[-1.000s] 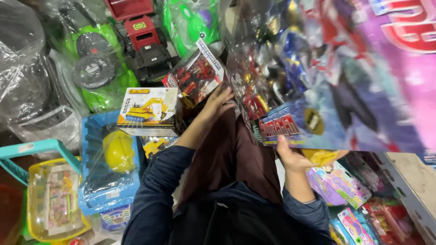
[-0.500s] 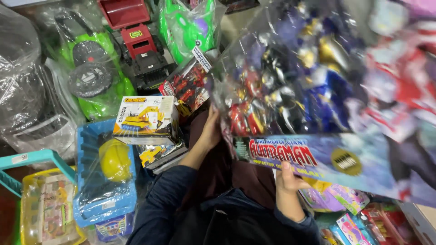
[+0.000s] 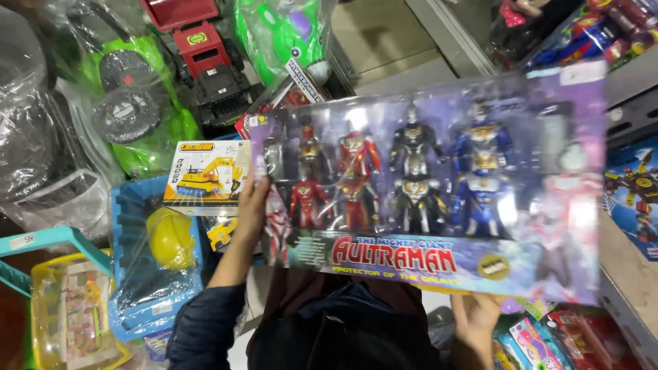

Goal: Wiping a toy box containing action figures with a cloth.

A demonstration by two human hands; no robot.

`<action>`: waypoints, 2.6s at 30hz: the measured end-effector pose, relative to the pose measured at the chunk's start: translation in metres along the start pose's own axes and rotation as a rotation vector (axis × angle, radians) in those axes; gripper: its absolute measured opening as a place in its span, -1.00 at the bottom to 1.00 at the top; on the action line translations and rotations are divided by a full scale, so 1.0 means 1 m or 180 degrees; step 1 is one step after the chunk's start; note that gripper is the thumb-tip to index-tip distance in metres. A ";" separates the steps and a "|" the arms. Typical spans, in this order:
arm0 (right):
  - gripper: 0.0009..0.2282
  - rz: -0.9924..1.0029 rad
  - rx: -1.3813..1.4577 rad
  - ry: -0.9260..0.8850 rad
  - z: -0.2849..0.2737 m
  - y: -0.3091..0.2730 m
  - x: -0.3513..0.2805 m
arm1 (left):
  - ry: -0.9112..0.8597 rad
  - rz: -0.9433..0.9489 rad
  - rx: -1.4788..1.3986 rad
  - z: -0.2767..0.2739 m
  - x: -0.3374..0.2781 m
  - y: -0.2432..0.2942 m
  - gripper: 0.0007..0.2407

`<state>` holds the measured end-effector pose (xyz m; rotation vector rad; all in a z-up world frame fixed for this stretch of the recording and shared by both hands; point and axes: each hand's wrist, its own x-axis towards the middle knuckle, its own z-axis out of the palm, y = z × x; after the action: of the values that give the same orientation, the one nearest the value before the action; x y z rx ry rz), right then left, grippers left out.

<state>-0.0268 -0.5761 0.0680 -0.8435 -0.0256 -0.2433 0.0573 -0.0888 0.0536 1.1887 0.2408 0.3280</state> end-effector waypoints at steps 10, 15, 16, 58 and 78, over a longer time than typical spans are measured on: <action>-0.63 0.1110 -0.0259 0.1365 -0.092 -0.018 0.039 | 0.0286 -0.0091 0.0070 -0.055 -0.018 0.023 -0.50; -0.63 0.0196 -0.2131 0.0945 0.015 -0.045 0.049 | 0.0440 -0.0080 0.0357 -0.057 -0.024 0.049 -0.50; -0.65 0.0058 -0.2939 0.0766 0.023 -0.044 0.048 | 0.0423 -0.0031 0.0373 -0.053 -0.027 0.058 -0.50; -0.36 -0.1198 -0.6605 -0.1961 0.223 0.058 0.138 | 0.0402 0.0234 0.0844 -0.048 -0.039 0.068 -0.48; -0.34 -0.0797 -0.6518 -0.3714 0.179 0.025 0.119 | 0.0458 0.0243 0.0718 -0.053 -0.038 0.065 -0.50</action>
<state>0.1080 -0.4518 0.1832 -2.9304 -1.1435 0.1365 -0.0049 -0.0358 0.0958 1.4008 0.3656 0.4632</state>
